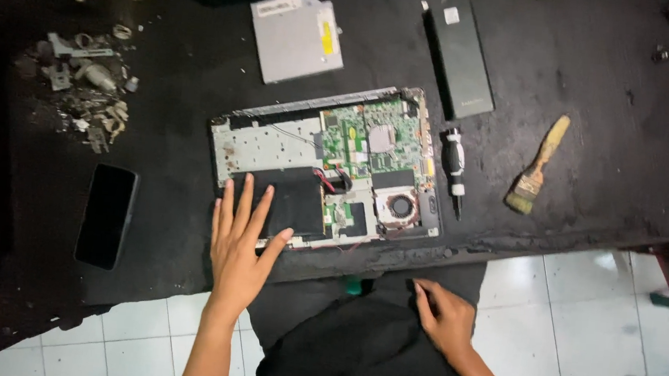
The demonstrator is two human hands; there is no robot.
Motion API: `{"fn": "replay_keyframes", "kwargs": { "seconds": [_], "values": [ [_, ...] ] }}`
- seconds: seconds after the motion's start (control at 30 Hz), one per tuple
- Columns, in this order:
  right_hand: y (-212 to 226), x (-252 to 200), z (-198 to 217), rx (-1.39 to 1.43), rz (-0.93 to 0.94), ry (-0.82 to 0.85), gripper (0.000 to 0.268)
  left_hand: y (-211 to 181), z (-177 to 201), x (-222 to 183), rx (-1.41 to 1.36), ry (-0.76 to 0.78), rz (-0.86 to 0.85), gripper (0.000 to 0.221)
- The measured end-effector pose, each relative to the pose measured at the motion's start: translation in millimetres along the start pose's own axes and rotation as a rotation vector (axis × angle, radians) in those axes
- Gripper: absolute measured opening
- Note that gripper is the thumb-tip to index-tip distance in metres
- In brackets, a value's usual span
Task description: Installing a battery and screwing the back cover onto a laptop during a repair process.
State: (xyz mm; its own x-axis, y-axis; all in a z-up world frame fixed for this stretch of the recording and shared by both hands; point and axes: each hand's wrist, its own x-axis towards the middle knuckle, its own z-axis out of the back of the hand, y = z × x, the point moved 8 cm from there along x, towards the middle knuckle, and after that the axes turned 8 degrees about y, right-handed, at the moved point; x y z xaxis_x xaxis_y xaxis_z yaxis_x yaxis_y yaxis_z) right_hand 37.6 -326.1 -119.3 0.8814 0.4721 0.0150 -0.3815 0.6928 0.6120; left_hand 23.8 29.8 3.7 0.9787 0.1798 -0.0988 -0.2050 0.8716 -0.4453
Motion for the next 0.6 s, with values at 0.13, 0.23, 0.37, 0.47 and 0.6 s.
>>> {"fn": "replay_keyframes", "kwargs": {
  "seconds": [0.13,0.23,0.37,0.47,0.6],
  "values": [
    [-10.8,-4.1,-8.3,-0.020,-0.008,0.004,0.016,2.1,0.6,-0.2,0.013,-0.051,-0.012,0.064],
    [-8.4,-3.9,-6.6,-0.019,-0.002,0.000,0.015,1.7,1.4,-1.6,-0.009,-0.057,-0.007,0.064],
    [-1.0,3.6,-6.6,-0.007,0.025,0.000,0.015,2.5,3.9,-0.4,-0.043,-0.049,-0.010,0.065],
    [-3.3,4.2,-7.3,0.054,-0.003,0.023,0.015,4.1,2.0,-2.6,-0.054,-0.055,-0.013,0.065],
    [2.2,9.0,-6.8,0.084,0.015,0.033,0.015,3.0,4.8,-2.9,-0.063,-0.073,-0.029,0.064]
  ]
}}
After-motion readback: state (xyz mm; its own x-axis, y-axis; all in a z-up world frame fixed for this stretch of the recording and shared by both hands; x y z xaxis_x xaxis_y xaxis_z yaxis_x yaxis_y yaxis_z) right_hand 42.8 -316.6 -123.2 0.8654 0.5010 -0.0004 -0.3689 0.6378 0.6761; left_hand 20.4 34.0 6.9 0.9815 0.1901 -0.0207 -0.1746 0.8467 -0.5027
